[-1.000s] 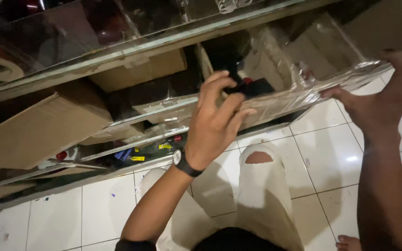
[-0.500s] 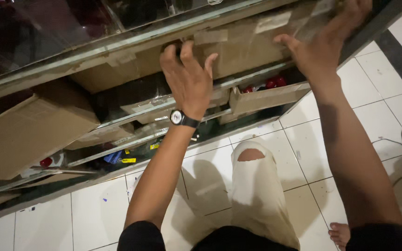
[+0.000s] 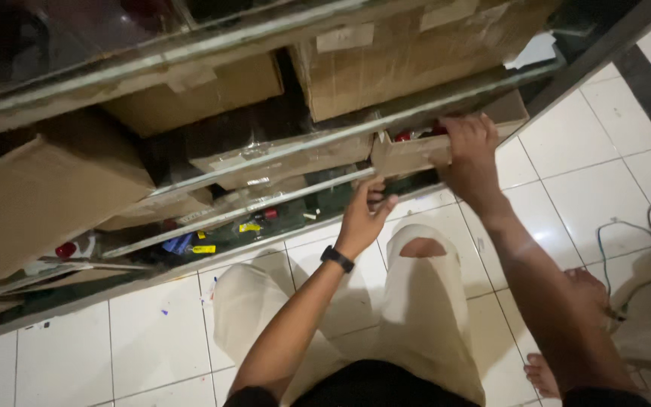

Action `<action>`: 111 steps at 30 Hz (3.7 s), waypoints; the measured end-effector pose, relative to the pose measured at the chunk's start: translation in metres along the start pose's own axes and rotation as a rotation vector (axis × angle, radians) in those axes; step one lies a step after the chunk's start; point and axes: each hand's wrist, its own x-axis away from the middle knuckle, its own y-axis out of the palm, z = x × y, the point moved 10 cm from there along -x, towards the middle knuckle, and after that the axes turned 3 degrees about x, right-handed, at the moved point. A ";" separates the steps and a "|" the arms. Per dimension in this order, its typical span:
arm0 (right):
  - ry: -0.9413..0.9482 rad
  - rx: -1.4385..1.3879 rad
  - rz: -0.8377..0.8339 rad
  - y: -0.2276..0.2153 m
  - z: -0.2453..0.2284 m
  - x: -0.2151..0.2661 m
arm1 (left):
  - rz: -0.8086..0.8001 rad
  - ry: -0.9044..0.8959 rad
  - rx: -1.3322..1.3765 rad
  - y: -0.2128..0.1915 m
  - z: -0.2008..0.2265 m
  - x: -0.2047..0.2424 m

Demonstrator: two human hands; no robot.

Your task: The person squeezes a small bottle onto a green surface, then kneels to open a drawer and organize small bottles with red caps inside a plastic bag. The person handles the bottles and the drawer contents while kneeling on the floor.

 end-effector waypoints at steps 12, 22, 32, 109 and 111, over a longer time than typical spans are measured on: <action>-0.004 -0.264 -0.093 -0.046 0.002 0.079 | -0.029 -0.382 0.595 0.011 0.094 0.029; -0.035 -0.392 0.016 -0.095 -0.028 0.137 | -0.009 -0.330 0.523 0.041 0.083 0.064; -0.090 -0.555 0.067 -0.144 -0.044 0.103 | -0.053 -0.358 0.512 0.058 0.044 0.081; 0.269 -0.064 -1.210 0.091 0.091 -0.026 | -0.039 -0.481 0.321 0.089 -0.017 0.131; 0.162 -0.056 -1.191 0.119 0.103 -0.018 | -0.058 -0.435 0.310 0.087 -0.008 0.126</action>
